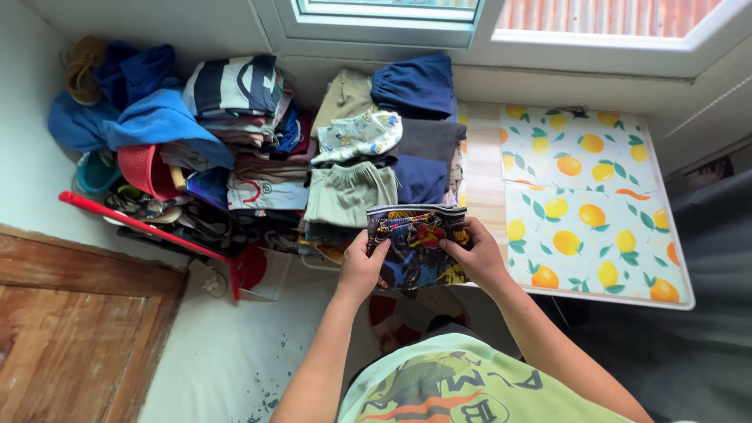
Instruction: The person repeatedly takes folded shorts from a white drawer, carries them to a nearby folding board, and stacks them. The person handles several pairs of shorts in different colors and patterns, placing them in a neat pile on the board.
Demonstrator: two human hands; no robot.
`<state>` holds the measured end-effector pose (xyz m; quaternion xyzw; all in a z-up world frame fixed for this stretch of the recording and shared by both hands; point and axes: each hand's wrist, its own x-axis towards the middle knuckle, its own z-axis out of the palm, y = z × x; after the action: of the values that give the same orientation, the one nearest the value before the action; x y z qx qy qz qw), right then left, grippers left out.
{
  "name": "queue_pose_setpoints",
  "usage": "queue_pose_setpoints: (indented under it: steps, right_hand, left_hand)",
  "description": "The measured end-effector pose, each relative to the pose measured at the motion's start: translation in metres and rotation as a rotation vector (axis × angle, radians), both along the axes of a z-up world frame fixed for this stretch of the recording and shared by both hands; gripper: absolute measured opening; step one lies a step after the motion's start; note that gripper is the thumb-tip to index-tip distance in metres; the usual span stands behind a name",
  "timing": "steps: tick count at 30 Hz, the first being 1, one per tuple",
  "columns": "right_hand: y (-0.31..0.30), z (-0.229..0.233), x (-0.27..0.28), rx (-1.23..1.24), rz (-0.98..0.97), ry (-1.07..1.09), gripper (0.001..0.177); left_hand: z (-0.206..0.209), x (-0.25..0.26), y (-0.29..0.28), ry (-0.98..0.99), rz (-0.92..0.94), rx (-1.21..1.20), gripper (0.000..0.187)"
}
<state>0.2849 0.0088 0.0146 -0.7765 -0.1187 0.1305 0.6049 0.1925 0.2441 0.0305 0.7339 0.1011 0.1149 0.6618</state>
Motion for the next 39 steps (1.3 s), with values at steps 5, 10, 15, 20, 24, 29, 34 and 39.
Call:
queue_pose_setpoints:
  steps: [5, 10, 15, 20, 24, 29, 34, 39]
  right_hand:
    - [0.015, -0.007, 0.031, 0.105, 0.009, 0.054, 0.031]
    - [0.028, -0.009, 0.081, 0.060, -0.037, 0.115, 0.032]
    - [0.044, -0.008, 0.148, 0.135, -0.036, 0.156, 0.037]
    - [0.053, -0.034, 0.235, 0.241, 0.000, 0.163, 0.042]
    - [0.062, -0.053, 0.308, 0.274, 0.044, 0.176, 0.039]
    - [0.079, -0.017, 0.382, 0.337, -0.026, 0.108, 0.044]
    - [0.046, -0.033, 0.363, -0.090, -0.100, -0.091, 0.057]
    - [-0.024, -0.109, 0.254, -0.124, -0.173, 0.011, 0.038]
  left_hand:
    - [0.000, 0.031, 0.016, -0.010, 0.000, -0.021, 0.021]
    - [-0.001, 0.082, 0.032, 0.120, 0.024, -0.056, 0.023]
    - [0.002, 0.151, 0.052, 0.009, 0.014, 0.083, 0.025]
    - [-0.018, 0.239, 0.078, 0.160, -0.026, 0.076, 0.034]
    - [-0.033, 0.310, 0.100, 0.032, -0.088, 0.207, 0.032]
    - [-0.003, 0.387, 0.114, 0.061, 0.010, -0.107, 0.033]
    - [-0.030, 0.383, 0.107, 0.021, 0.200, 0.468, 0.035]
    - [-0.051, 0.281, 0.032, 0.087, -0.202, 0.132, 0.031]
